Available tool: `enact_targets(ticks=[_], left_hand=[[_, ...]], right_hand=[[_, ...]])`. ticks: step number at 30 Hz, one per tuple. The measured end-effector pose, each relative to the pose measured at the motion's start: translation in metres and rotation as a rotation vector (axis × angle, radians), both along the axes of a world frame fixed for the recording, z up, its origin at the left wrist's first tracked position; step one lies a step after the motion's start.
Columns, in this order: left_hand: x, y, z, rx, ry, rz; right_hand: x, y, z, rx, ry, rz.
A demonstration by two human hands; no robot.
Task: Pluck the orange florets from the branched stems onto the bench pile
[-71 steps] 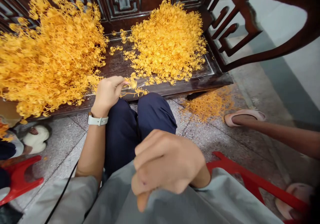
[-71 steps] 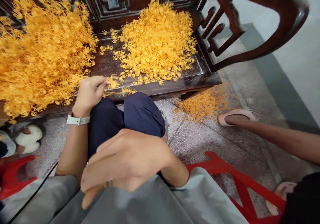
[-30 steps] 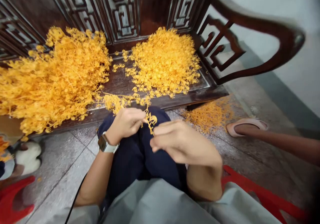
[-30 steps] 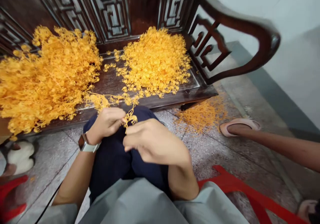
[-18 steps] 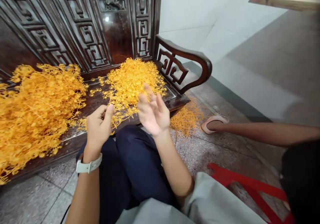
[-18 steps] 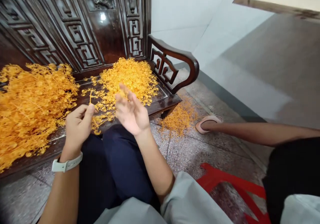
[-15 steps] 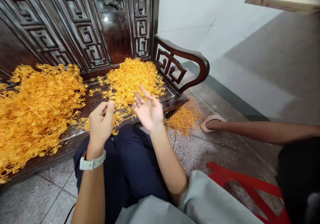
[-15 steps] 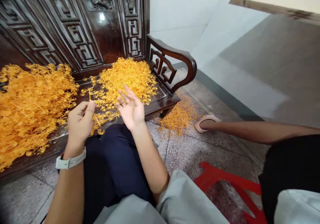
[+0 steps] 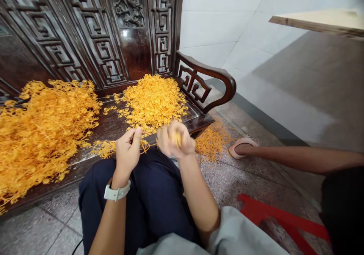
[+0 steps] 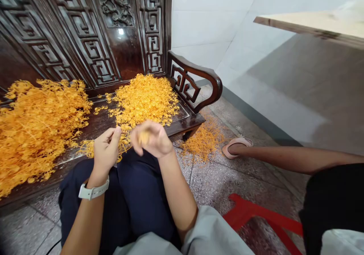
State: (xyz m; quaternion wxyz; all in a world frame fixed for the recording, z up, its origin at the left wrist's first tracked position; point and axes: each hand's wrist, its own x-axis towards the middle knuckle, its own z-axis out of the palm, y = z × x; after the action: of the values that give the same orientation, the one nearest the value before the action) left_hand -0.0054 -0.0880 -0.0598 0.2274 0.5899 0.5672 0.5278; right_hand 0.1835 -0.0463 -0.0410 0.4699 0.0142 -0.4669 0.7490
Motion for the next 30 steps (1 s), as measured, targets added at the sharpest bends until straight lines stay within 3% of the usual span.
enact_targets(ticks=[2, 3, 5, 10, 16, 20, 23, 26, 30], left_hand=[[0.002, -0.001, -0.002, -0.002, 0.000, -0.005], [0.002, -0.001, -0.004, -0.002, 0.007, -0.007], [0.003, -0.003, -0.007, 0.001, 0.029, -0.022], [-0.001, -0.009, -0.008, 0.044, 0.081, -0.042], [-0.002, -0.011, -0.003, 0.038, 0.113, 0.008], [0.003, -0.018, 0.002, 0.103, 0.109, -0.059], [0.005, -0.023, 0.003, 0.131, 0.093, -0.126], [-0.002, -0.019, -0.003, 0.110, 0.055, -0.137], [-0.027, -0.001, -0.012, 0.031, -0.125, 0.134]], right_hand=[[-0.015, 0.003, -0.007, -0.510, -0.030, -0.369], [-0.023, 0.003, -0.010, -0.675, -0.072, -0.518], [-0.038, -0.002, -0.016, -0.745, -0.160, -0.667], [-0.055, -0.023, -0.023, -0.370, -0.371, -0.618], [-0.057, -0.038, -0.021, -0.056, -0.410, -0.922], [-0.043, -0.052, -0.010, 0.155, -0.413, -0.904], [-0.031, -0.059, 0.001, 0.310, -0.452, -0.808], [-0.022, -0.061, 0.009, 0.327, -0.522, -0.694], [-0.010, -0.062, 0.017, 0.184, -0.612, -0.656]])
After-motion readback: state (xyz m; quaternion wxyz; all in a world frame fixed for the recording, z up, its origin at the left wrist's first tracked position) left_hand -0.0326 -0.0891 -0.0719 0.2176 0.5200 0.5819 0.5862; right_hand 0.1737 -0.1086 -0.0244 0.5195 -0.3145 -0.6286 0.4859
